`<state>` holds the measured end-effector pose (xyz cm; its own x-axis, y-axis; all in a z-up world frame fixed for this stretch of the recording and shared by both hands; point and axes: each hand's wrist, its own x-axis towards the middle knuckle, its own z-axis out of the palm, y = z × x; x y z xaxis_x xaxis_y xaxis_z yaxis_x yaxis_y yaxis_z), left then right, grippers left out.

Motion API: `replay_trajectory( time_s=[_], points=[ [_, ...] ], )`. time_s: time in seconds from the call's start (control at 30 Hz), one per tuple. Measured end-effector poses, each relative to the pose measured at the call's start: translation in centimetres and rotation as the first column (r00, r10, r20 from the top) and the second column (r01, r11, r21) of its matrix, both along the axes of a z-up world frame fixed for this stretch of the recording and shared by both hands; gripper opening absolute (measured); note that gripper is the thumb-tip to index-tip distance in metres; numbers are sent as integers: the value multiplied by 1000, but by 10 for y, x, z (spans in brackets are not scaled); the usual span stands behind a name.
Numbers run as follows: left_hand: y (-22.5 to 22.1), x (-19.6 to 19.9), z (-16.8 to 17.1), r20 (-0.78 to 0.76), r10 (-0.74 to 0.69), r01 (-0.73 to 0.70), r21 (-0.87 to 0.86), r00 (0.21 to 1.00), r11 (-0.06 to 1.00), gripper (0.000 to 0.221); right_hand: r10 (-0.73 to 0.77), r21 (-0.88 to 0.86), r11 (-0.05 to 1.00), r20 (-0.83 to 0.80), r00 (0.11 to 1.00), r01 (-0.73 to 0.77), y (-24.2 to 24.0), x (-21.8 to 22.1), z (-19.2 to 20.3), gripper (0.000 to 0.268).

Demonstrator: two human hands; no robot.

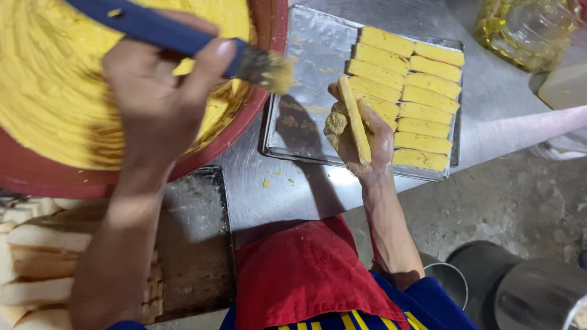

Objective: The person dips a brush into a bowl of spread, applies it onto slices of bread, and arranges the bread slices onto a metal tray.

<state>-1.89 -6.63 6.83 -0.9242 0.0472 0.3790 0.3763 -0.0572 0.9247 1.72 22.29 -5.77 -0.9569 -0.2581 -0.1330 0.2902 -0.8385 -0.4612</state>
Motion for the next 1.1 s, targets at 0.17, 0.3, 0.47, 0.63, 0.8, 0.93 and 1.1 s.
replay_trajectory(
  time_s=[0.17, 0.3, 0.47, 0.63, 0.8, 0.93, 1.1],
  points=[
    [-25, 14, -10, 15, 70, -68, -76, 997, 995, 14, -37, 11, 999, 222, 974, 35, 33, 0, -9, 61],
    [-36, 26, -16, 28, 160, -154, -157, 987, 976, 15, 1, 694, 720, 16, 1000, -12, 69, -2, 3, 59],
    [-21, 20, -19, 31, 128, -124, -94, 991, 988, 12, 537, 820, -280, -296, 790, 498, 96, -27, -3, 57],
    [-10, 33, -20, -96, 88, -105, -185, 991, 977, 10, 690, 736, -184, -376, 619, 652, 125, -31, -46, 60],
    [-12, 33, -18, 25, 152, -146, -167, 988, 975, 10, -15, 935, -245, -268, 963, 257, 118, -55, -77, 39],
    [3, 31, -19, -19, 152, -153, -162, 988, 975, 10, -89, 778, -604, 150, 985, -174, 90, -72, -81, 96],
    [2, 32, -31, 43, 183, -172, -183, 982, 968, 5, 20, 759, -650, -38, 999, 42, 90, -88, -109, 116]
  ],
)
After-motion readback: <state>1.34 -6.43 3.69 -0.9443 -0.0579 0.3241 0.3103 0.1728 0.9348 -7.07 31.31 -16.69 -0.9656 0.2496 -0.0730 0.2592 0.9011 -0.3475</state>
